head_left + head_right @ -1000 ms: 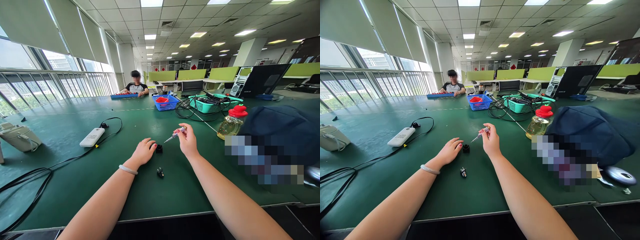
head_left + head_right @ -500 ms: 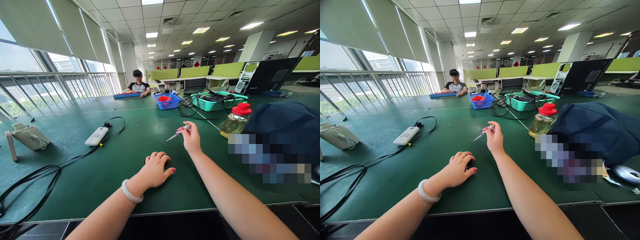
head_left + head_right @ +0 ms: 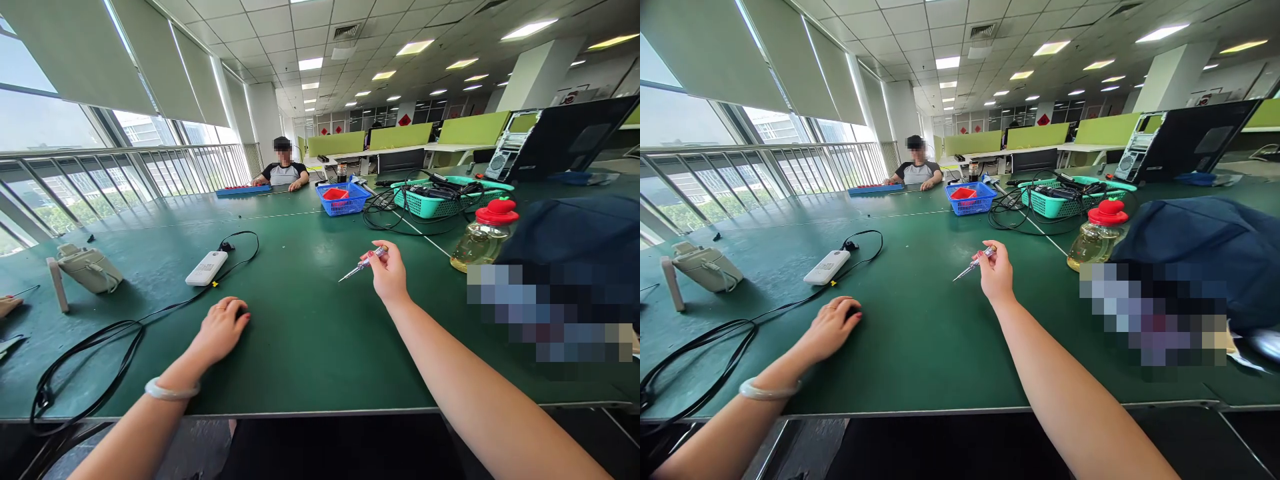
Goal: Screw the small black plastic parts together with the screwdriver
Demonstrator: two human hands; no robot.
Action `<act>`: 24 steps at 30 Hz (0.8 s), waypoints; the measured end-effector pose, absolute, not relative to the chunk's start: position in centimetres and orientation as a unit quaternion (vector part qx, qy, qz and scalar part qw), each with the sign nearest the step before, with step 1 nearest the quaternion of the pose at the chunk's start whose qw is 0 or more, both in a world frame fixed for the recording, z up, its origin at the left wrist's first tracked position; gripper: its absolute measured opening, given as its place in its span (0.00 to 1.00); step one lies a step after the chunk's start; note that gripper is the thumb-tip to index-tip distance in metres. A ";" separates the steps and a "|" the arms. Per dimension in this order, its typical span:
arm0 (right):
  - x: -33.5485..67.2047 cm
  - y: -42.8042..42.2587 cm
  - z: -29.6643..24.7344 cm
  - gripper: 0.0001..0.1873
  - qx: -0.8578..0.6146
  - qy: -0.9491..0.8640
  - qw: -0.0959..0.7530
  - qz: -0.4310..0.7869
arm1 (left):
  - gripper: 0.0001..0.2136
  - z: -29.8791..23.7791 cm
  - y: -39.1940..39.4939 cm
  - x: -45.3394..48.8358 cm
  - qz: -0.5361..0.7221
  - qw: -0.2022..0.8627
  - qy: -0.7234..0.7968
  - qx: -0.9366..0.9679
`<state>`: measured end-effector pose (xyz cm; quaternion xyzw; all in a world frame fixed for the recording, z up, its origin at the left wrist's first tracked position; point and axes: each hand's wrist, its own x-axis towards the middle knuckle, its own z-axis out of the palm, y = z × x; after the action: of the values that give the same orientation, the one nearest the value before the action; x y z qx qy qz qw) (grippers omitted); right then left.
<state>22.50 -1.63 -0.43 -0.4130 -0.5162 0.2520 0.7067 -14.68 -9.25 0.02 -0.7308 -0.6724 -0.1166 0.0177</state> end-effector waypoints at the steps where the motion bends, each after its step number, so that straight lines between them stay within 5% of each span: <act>1: 22.5 -1.6 -0.4 0.18 -0.411 -0.517 0.707 0.254 | 0.19 0.0 -9.1 -16.8 -0.122 0.026 -0.686 -0.717; 5: 22.4 -1.7 -0.2 0.18 -0.405 -0.524 0.703 0.257 | 0.31 -0.1 -9.7 -23.5 -0.156 0.035 -0.692 -0.704; 17: 22.0 -2.1 0.2 0.18 -0.410 -0.537 0.683 0.278 | 0.20 2.1 -11.2 -24.1 -0.157 0.020 -0.733 -0.662; 24: 22.0 -2.1 0.2 0.18 -0.405 -0.540 0.681 0.284 | 0.19 3.5 -9.1 -24.2 -0.346 -0.070 -0.728 -0.587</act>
<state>21.97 -2.09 0.15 -0.4051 -0.5397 0.2836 0.6813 -24.21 -9.11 3.53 -0.5871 -0.7285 -0.3460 -0.0699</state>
